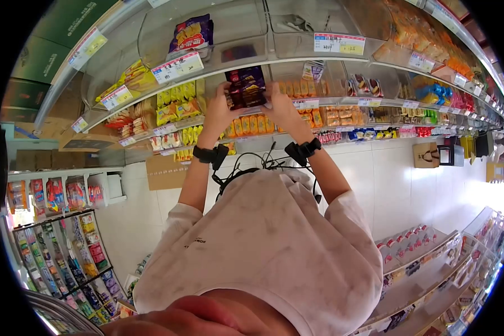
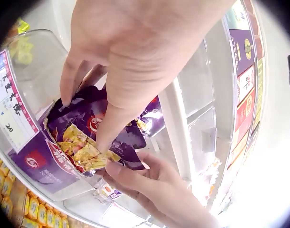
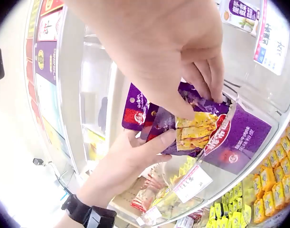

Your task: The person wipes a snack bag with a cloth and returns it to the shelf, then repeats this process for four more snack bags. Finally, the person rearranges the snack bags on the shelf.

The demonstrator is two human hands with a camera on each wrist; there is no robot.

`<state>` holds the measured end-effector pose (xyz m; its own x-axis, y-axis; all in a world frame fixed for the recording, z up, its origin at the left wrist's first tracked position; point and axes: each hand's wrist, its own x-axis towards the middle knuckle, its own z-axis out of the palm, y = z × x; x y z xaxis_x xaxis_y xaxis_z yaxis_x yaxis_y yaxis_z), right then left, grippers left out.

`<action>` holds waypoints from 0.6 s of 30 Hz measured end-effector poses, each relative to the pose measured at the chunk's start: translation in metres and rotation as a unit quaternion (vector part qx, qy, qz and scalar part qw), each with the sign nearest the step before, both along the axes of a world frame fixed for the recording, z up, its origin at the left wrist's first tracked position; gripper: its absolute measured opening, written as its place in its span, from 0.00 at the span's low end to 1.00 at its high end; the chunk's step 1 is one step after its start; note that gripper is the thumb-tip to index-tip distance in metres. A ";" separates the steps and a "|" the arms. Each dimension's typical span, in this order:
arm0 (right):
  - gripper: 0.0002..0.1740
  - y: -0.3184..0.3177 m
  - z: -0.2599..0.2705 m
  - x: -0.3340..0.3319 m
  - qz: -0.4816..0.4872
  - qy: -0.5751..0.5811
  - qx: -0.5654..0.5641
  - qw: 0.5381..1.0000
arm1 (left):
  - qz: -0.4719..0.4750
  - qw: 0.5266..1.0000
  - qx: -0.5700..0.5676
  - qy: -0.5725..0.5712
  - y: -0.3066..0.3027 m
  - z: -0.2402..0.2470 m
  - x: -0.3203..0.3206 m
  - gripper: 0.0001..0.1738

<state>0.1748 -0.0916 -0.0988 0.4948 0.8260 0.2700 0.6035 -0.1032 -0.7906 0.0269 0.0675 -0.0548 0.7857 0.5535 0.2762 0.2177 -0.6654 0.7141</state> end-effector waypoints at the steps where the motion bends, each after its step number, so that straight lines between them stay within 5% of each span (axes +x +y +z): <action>1: 0.33 0.001 0.002 0.001 -0.004 0.016 0.011 1.000 | 0.015 1.000 0.022 0.008 -0.004 0.002 -0.002 0.43; 9: 0.38 0.002 0.036 -0.003 0.008 0.065 0.085 0.994 | -0.060 0.990 0.130 -0.018 -0.013 0.026 -0.007 0.33; 12: 0.41 0.003 0.057 -0.017 -0.077 -0.096 0.104 0.987 | -0.045 0.995 0.085 -0.025 -0.007 0.011 -0.006 0.28; 18: 0.37 0.006 0.027 -0.010 0.011 -0.160 0.033 0.987 | 0.006 0.985 0.167 0.034 -0.002 -0.006 -0.007 0.22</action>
<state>0.1650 -0.0860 -0.0718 0.3577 0.8112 0.4626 0.8245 -0.0418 -0.5643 0.0197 0.0659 -0.0610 0.8028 0.4494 0.3918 0.2663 -0.8582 0.4387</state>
